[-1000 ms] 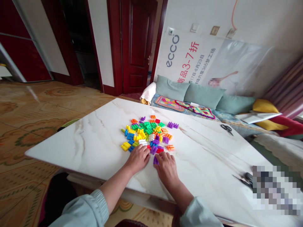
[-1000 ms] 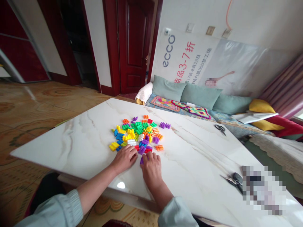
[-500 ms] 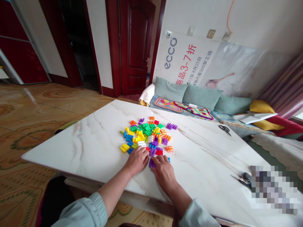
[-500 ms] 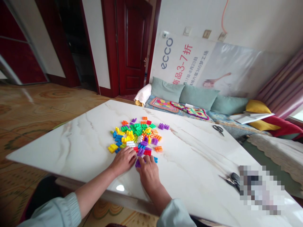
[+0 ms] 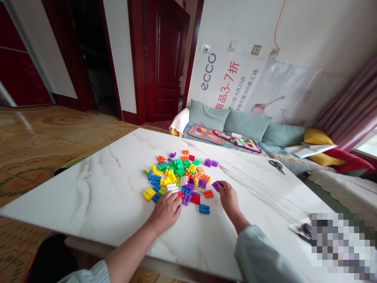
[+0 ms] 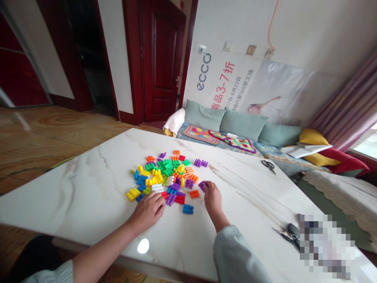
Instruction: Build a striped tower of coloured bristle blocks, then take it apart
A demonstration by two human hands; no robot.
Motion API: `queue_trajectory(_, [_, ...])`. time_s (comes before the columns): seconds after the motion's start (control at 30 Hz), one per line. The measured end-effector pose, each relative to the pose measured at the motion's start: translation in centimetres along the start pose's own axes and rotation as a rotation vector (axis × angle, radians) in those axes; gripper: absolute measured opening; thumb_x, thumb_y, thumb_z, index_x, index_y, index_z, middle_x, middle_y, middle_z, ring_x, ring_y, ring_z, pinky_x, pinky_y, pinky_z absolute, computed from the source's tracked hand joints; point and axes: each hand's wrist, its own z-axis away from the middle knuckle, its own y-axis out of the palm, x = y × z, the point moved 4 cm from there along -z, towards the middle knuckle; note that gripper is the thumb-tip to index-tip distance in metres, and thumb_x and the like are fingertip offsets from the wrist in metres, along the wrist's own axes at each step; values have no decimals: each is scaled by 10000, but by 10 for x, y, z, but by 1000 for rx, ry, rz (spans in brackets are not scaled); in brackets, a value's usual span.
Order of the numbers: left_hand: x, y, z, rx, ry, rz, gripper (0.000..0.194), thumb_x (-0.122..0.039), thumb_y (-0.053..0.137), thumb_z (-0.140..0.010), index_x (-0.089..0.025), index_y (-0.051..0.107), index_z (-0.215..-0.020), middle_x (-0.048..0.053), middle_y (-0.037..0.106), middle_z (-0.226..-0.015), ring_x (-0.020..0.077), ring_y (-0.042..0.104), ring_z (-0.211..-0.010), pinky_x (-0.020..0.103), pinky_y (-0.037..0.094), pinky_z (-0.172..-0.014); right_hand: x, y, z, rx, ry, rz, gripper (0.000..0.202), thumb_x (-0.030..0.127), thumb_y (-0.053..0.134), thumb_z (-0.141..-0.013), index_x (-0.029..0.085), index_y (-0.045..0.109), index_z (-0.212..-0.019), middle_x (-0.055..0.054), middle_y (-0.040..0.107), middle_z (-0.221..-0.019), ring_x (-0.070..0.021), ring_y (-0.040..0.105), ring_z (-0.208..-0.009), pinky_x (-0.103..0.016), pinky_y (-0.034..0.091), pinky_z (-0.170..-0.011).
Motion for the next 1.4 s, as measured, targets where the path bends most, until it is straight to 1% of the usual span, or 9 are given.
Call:
queue_trajectory(0.1, [1, 1, -1, 7, -14, 14, 142, -190, 453, -886, -191, 561, -794, 47, 595, -891, 221, 526, -918, 363, 426, -819, -36, 1, -22, -44, 17, 208, 312, 292, 362, -913, 181, 635, -1018, -92, 645, -1037, -187, 614, -853, -286, 434, -730])
queue_trajectory(0.2, [2, 3, -2, 5, -26, 35, 139, -191, 455, -883, -196, 570, -803, 45, 600, -892, 223, 525, -926, 366, 427, -823, -54, 11, -45, -52, 31, 276, 284, 241, 408, -890, 190, 614, -1080, -81, 635, -1073, -184, 605, -903, -275, 425, -753])
queue_trajectory(0.4, [4, 7, -2, -3, -29, 61, 151, -192, 448, -875, -200, 563, -778, 47, 589, -849, 213, 526, -881, 356, 422, -794, -66, 41, -94, -102, 94, 252, 332, 162, 478, -800, 156, 583, -1115, -102, 653, -1040, -203, 605, -884, -292, 431, -742])
queue_trajectory(0.57, [6, 11, -1, 23, -38, 81, 134, -197, 451, -877, -208, 537, -776, 37, 575, -834, 212, 513, -860, 362, 411, -779, -69, 56, -117, -127, 24, 209, 382, 119, 466, -754, 175, 576, -1115, -93, 652, -1020, -209, 594, -907, -308, 442, -778])
queue_trajectory(0.7, [7, 12, -1, 36, -39, 79, 130, -201, 455, -878, -213, 527, -770, 31, 570, -821, 213, 509, -843, 361, 397, -747, -67, 55, -119, -187, 1, 199, 427, 101, 421, -734, 134, 535, -1144, -126, 610, -1058, -210, 583, -870, -331, 452, -781])
queue_trajectory(0.77, [6, 11, -1, 43, -38, 79, 131, -202, 455, -879, -213, 526, -770, 32, 569, -817, 212, 508, -839, 361, 391, -739, -66, 52, -117, -211, 11, 213, 392, 97, 396, -727, 109, 557, -1085, -142, 599, -1023, -217, 576, -839, -339, 452, -760])
queue_trajectory(0.93, [6, 12, -2, 54, -39, 78, 144, -197, 450, -882, -211, 523, -759, 32, 567, -819, 210, 505, -839, 361, 385, -742, -58, 52, -110, -130, -75, 232, 338, 64, 387, -688, 149, 652, -880, -99, 626, -936, -197, 582, -817, -299, 451, -775])
queue_trajectory(1.17, [6, 11, -2, 32, -21, 73, 136, -194, 449, -881, -205, 548, -787, 43, 578, -838, 209, 514, -860, 361, 400, -772, -53, 60, -111, -50, -183, 235, 425, 49, 404, -671, 133, 691, -973, -115, 647, -1067, -235, 565, -1031, -337, 436, -947])
queue_trajectory(1.4, [5, 9, -2, 33, -34, 71, 149, -203, 448, -883, -206, 567, -795, 47, 587, -843, 213, 525, -877, 358, 416, -782, -58, 63, -107, -28, -188, 195, 415, 66, 395, -715, 107, 692, -1002, -143, 634, -1154, -236, 562, -1090, -367, 412, -1001])
